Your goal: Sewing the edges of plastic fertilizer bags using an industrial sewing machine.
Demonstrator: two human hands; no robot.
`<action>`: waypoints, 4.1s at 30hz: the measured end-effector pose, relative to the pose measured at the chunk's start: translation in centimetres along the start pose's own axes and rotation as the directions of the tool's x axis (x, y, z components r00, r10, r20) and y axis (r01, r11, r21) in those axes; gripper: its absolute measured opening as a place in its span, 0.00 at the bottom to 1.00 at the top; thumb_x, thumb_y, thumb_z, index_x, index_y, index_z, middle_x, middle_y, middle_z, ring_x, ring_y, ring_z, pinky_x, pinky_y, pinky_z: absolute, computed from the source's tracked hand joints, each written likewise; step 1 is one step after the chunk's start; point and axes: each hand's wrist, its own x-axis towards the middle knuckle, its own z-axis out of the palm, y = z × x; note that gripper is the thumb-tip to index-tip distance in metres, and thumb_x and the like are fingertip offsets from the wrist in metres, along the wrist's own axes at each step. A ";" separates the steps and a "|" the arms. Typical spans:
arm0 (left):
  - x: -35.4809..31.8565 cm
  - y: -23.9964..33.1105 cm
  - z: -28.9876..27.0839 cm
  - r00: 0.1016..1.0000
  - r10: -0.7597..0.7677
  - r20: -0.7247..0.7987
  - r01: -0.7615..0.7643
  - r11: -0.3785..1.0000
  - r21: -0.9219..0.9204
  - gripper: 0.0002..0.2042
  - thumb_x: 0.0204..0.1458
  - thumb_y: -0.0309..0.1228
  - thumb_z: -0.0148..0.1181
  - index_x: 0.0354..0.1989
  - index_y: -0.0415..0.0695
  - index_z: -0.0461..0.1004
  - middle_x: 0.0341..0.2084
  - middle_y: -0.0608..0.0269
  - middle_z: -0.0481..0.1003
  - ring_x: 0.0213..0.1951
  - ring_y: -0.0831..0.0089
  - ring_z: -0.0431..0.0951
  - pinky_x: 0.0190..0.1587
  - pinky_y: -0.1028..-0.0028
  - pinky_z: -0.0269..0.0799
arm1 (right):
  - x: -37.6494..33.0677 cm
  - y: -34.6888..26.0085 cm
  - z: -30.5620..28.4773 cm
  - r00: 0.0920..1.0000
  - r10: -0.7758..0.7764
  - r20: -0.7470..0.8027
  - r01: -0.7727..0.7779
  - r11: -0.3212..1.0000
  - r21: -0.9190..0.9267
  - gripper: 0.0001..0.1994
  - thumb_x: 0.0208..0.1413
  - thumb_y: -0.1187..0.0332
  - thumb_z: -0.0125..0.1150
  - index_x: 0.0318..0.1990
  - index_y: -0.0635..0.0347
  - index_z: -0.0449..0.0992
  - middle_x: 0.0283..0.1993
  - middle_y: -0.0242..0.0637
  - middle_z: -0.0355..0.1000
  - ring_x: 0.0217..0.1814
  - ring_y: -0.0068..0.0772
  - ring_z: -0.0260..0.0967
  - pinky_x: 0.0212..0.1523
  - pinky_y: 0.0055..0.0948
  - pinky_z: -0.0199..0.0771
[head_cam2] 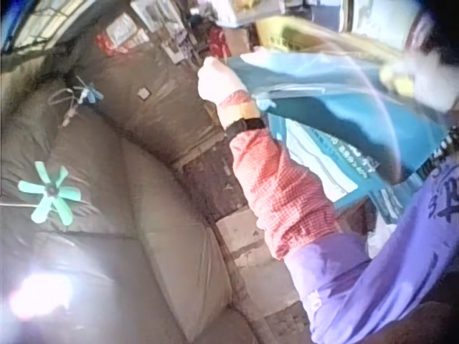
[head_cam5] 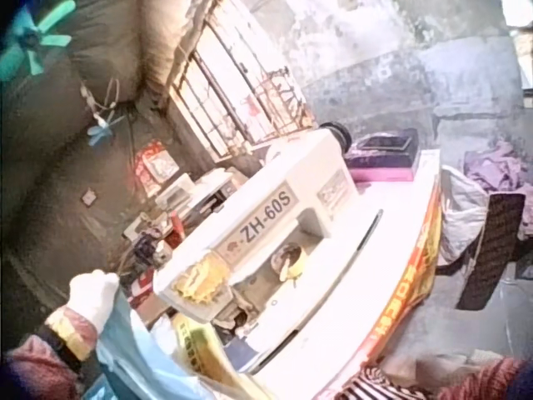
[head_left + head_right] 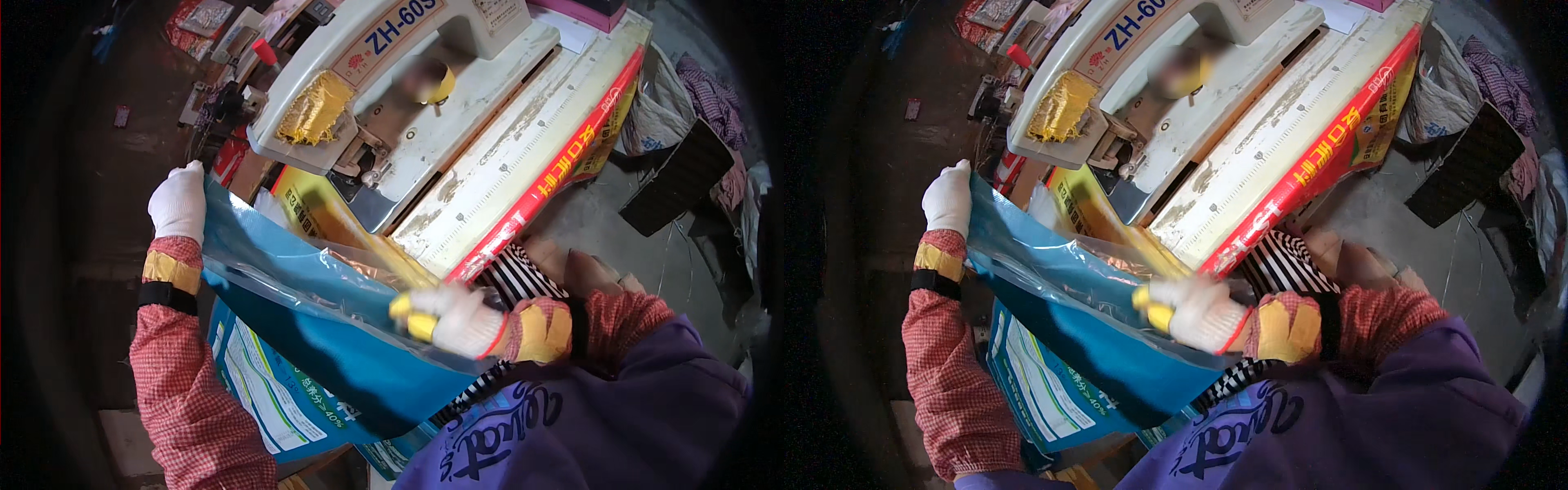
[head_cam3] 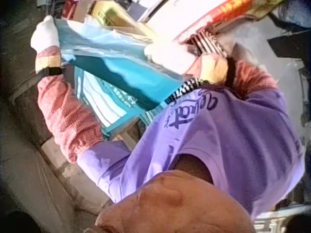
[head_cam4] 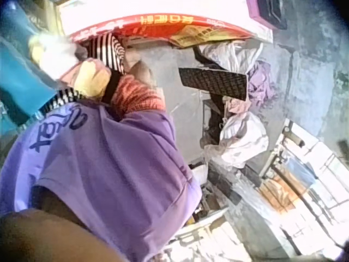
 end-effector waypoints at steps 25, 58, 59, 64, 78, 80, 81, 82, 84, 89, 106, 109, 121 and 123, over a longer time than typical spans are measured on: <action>6.0 -1.0 9.1 0.992 -0.090 0.085 0.112 0.944 -0.310 0.10 0.48 0.31 0.50 0.34 0.41 0.75 0.35 0.46 0.74 0.41 0.51 0.74 0.43 0.61 0.71 | 5.5 -5.7 5.0 0.939 -0.254 0.232 0.340 0.788 -0.513 0.13 0.48 0.61 0.52 0.38 0.57 0.74 0.32 0.46 0.73 0.38 0.48 0.72 0.38 0.45 0.70; -2.3 17.1 10.8 0.895 0.343 -0.286 -0.417 0.410 -0.811 0.06 0.49 0.29 0.49 0.32 0.47 0.73 0.21 0.52 0.72 0.29 0.54 0.74 0.32 0.62 0.70 | -3.3 -7.0 -8.2 0.547 0.765 -0.340 -0.723 0.227 -0.652 0.19 0.54 0.52 0.51 0.47 0.52 0.71 0.31 0.43 0.73 0.34 0.41 0.73 0.39 0.29 0.73; -2.1 17.1 10.1 0.904 0.302 -0.301 -0.414 0.451 -0.791 0.06 0.48 0.28 0.49 0.30 0.47 0.73 0.20 0.53 0.71 0.28 0.54 0.74 0.31 0.61 0.70 | -3.3 -6.9 -8.0 0.648 0.695 -0.312 -0.657 0.302 -0.690 0.20 0.53 0.47 0.49 0.41 0.54 0.72 0.29 0.41 0.72 0.31 0.38 0.72 0.37 0.28 0.73; 3.7 16.4 16.1 0.874 0.168 -0.455 -0.473 0.505 -0.722 0.11 0.49 0.29 0.48 0.40 0.44 0.72 0.30 0.52 0.75 0.35 0.55 0.75 0.39 0.64 0.70 | 3.4 -4.0 -6.4 0.437 0.825 -0.359 -0.897 0.368 -0.246 0.28 0.59 0.45 0.38 0.17 0.57 0.67 0.16 0.30 0.65 0.10 0.30 0.58 0.16 0.27 0.66; -0.3 9.9 1.4 0.844 0.522 -0.122 -0.503 0.695 -0.514 0.09 0.43 0.32 0.57 0.30 0.39 0.74 0.26 0.51 0.74 0.33 0.54 0.74 0.39 0.64 0.69 | 18.9 -8.1 -8.2 0.898 0.149 0.415 0.380 0.217 -0.899 0.12 0.41 0.67 0.55 0.36 0.53 0.77 0.35 0.42 0.75 0.35 0.45 0.73 0.32 0.40 0.73; -2.8 11.2 -3.9 0.763 0.600 -0.242 -0.630 0.604 -0.489 0.09 0.41 0.33 0.59 0.27 0.40 0.73 0.25 0.54 0.74 0.33 0.56 0.74 0.40 0.64 0.68 | 20.0 -6.7 -10.6 0.628 -0.133 0.766 0.767 0.267 -0.583 0.12 0.37 0.67 0.61 0.33 0.55 0.78 0.33 0.42 0.75 0.32 0.42 0.74 0.31 0.39 0.72; -4.0 12.2 -6.6 0.702 0.616 -0.358 -0.710 0.569 -0.415 0.09 0.40 0.33 0.59 0.26 0.40 0.73 0.22 0.56 0.73 0.32 0.58 0.73 0.40 0.64 0.67 | 21.6 -6.1 -10.0 0.775 0.327 0.541 0.288 0.580 -0.762 0.12 0.34 0.67 0.64 0.31 0.56 0.78 0.31 0.41 0.76 0.30 0.39 0.74 0.29 0.37 0.72; -5.2 13.2 -9.3 0.668 0.630 -0.397 -0.739 0.498 -0.453 0.09 0.41 0.34 0.59 0.26 0.41 0.72 0.21 0.57 0.71 0.32 0.61 0.73 0.41 0.63 0.66 | 23.4 -3.2 -10.1 0.844 0.177 0.507 0.309 0.613 -0.728 0.12 0.32 0.66 0.65 0.30 0.56 0.79 0.30 0.40 0.76 0.30 0.38 0.74 0.29 0.37 0.71; -7.2 15.4 -11.3 0.586 0.701 -0.406 -0.777 0.345 -0.526 0.10 0.44 0.35 0.58 0.31 0.42 0.71 0.18 0.60 0.70 0.29 0.65 0.73 0.38 0.64 0.67 | 25.1 -0.8 -9.8 0.893 0.027 0.449 0.327 0.645 -0.690 0.11 0.31 0.66 0.65 0.28 0.56 0.79 0.29 0.40 0.76 0.29 0.38 0.74 0.28 0.37 0.71; -8.3 16.3 -13.9 -0.283 0.959 -0.010 -0.606 -0.187 -0.773 0.14 0.53 0.37 0.51 0.47 0.50 0.69 0.13 0.68 0.67 0.17 0.71 0.72 0.20 0.73 0.70 | 24.6 -2.2 -9.1 0.887 0.291 0.359 0.197 0.463 -0.864 0.11 0.40 0.58 0.61 0.32 0.47 0.80 0.33 0.35 0.76 0.36 0.39 0.73 0.37 0.37 0.72; -18.1 12.4 -17.5 -0.168 0.972 0.163 -0.802 -0.039 -0.597 0.04 0.34 0.31 0.57 0.14 0.48 0.76 0.11 0.64 0.70 0.18 0.65 0.75 0.18 0.67 0.66 | 10.8 -7.8 -3.4 0.874 -0.206 0.440 0.295 -0.495 -0.817 0.12 0.49 0.55 0.55 0.38 0.46 0.78 0.30 0.29 0.73 0.30 0.30 0.69 0.30 0.33 0.68; -17.2 16.2 -19.1 -0.210 0.969 0.132 -0.832 -0.106 -0.544 0.08 0.40 0.35 0.56 0.18 0.47 0.77 0.13 0.60 0.72 0.22 0.63 0.76 0.21 0.67 0.68 | 3.2 -0.9 -5.0 0.556 -0.241 0.795 0.633 -0.497 -0.593 0.06 0.49 0.69 0.52 0.28 0.62 0.73 0.21 0.35 0.65 0.28 0.30 0.65 0.34 0.27 0.67; -15.8 14.0 -17.0 -0.156 0.967 0.200 -0.826 -0.017 -0.563 0.11 0.43 0.39 0.55 0.17 0.48 0.77 0.17 0.65 0.73 0.25 0.63 0.74 0.22 0.65 0.66 | 7.2 -8.6 -5.5 0.987 0.139 -0.079 -0.144 0.561 -0.815 0.25 0.47 0.57 0.57 0.48 0.68 0.65 0.43 0.49 0.70 0.43 0.48 0.71 0.40 0.40 0.72; -16.1 14.1 -17.6 -0.187 0.962 0.198 -0.855 -0.060 -0.515 0.07 0.40 0.36 0.55 0.17 0.50 0.77 0.19 0.68 0.73 0.27 0.67 0.74 0.25 0.69 0.66 | 8.3 -6.8 -3.4 0.998 0.057 -0.032 -0.055 0.458 -0.887 0.22 0.49 0.63 0.55 0.49 0.69 0.65 0.41 0.47 0.71 0.41 0.44 0.72 0.37 0.36 0.73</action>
